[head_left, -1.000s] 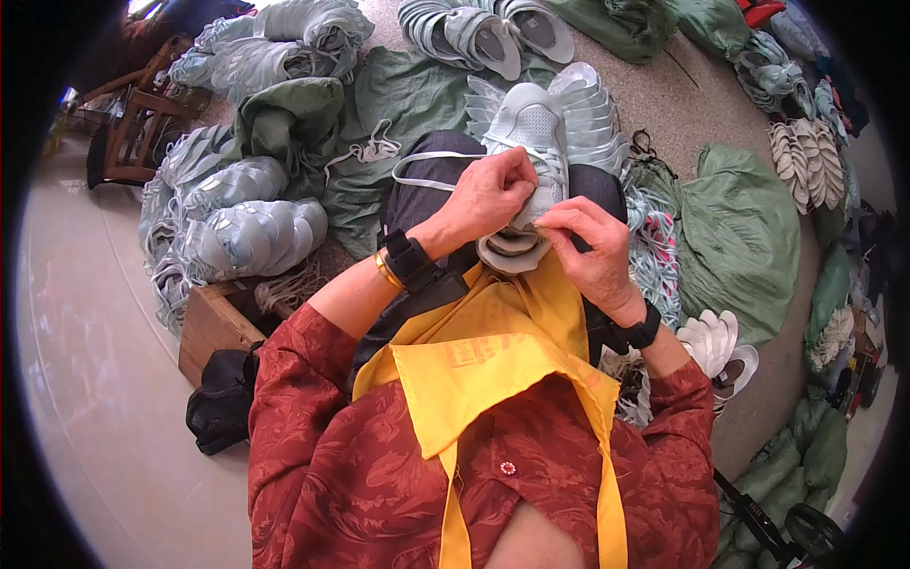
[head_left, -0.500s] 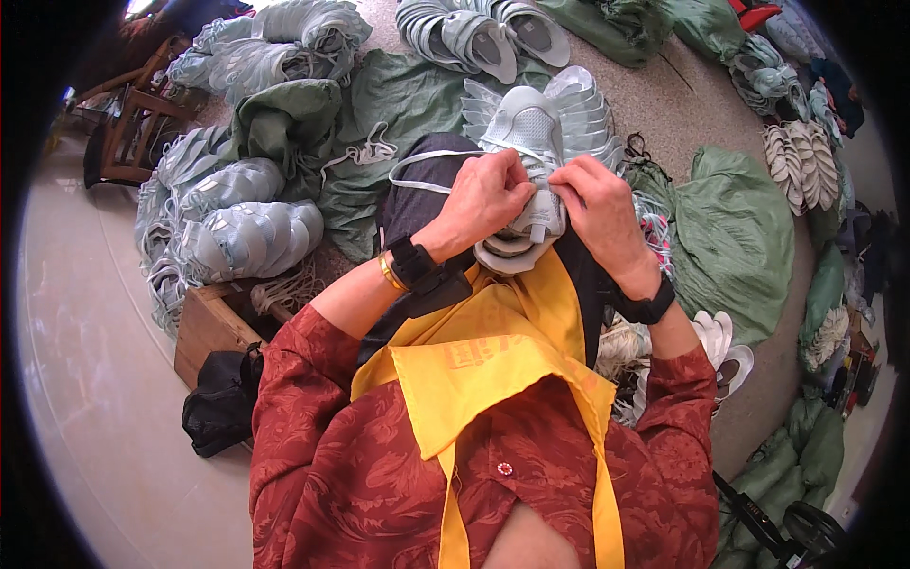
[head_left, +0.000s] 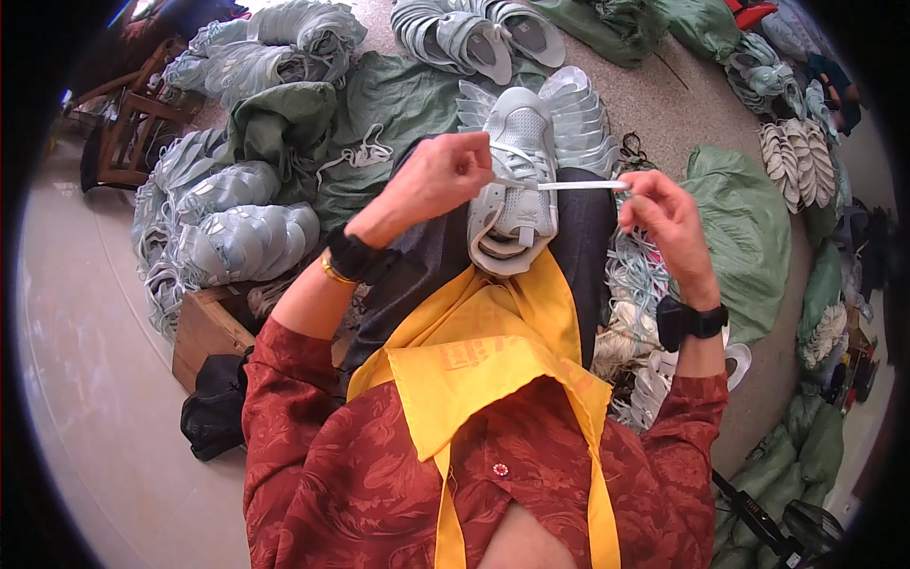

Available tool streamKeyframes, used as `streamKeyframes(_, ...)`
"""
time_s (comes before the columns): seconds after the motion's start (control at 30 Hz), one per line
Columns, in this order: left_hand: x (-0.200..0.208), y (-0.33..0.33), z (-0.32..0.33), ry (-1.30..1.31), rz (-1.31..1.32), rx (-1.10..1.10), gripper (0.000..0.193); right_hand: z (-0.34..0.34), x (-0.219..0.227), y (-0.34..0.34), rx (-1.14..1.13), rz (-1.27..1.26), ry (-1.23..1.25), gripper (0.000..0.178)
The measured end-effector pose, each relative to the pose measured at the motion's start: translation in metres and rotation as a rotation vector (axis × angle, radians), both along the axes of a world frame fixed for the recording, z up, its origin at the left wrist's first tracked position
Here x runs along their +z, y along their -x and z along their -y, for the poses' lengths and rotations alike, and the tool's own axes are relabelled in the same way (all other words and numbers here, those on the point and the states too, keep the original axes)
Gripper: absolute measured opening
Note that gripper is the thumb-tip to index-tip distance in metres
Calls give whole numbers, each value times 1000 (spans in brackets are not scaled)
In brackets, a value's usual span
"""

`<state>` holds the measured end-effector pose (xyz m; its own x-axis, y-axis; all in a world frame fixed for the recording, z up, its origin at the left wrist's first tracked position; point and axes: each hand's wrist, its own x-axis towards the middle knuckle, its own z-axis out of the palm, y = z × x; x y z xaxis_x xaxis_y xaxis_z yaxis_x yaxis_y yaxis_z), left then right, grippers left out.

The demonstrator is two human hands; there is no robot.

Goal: The person sits on the floor surrounded by piles of shoes and laces a single white sneaker. They thread the laces through the eyelets, pull them tight, and tie a knot. Finally, they insert a red insole into the shoe.

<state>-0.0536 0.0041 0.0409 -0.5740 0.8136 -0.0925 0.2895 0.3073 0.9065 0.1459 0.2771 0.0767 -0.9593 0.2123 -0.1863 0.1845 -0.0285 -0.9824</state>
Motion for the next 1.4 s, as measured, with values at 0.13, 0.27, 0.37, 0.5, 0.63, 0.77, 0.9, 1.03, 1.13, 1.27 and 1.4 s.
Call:
streamKeyframes(0.13, 14, 13, 15, 22, 98, -50, 12, -15, 1, -4, -149, -217, 633, 18)
streamKeyframes(0.27, 32, 20, 20, -84, 227, -87, 13, -43, -9, -16, -194, -440, 855, 27)
streamKeyframes(0.37, 34, 19, 16, -166, 200, -89, 13, -54, -8, -30, -251, -491, 814, 22)
streamKeyframes(0.5, 21, 8, -1, -151, 208, -104, 9, -89, -29, -75, -370, -481, 757, 19)
streamKeyframes(0.63, 5, -9, -10, -153, 72, -83, 5, -130, -51, -135, -594, -451, 781, 20)
streamKeyframes(0.77, 5, -15, -18, -121, -143, -28, 16, -187, -94, -218, -761, -400, 814, 20)
streamKeyframes(0.9, -9, -11, -34, -180, -313, 31, 19, -182, -130, -239, -804, -227, 644, 19)
streamKeyframes(1.03, -19, -2, -40, -161, -520, -34, 20, -142, -134, -193, -799, -1, 288, 19)
streamKeyframes(1.13, -23, 9, -44, -184, -571, -139, 18, -120, -136, -162, -737, 182, -123, 21)
streamKeyframes(1.27, -12, 6, -40, -276, -650, -171, 16, -83, -124, -115, -582, 121, -248, 21)
streamKeyframes(1.4, 9, -8, -24, -208, -497, -274, 17, -36, -91, -65, -411, 55, -236, 19)
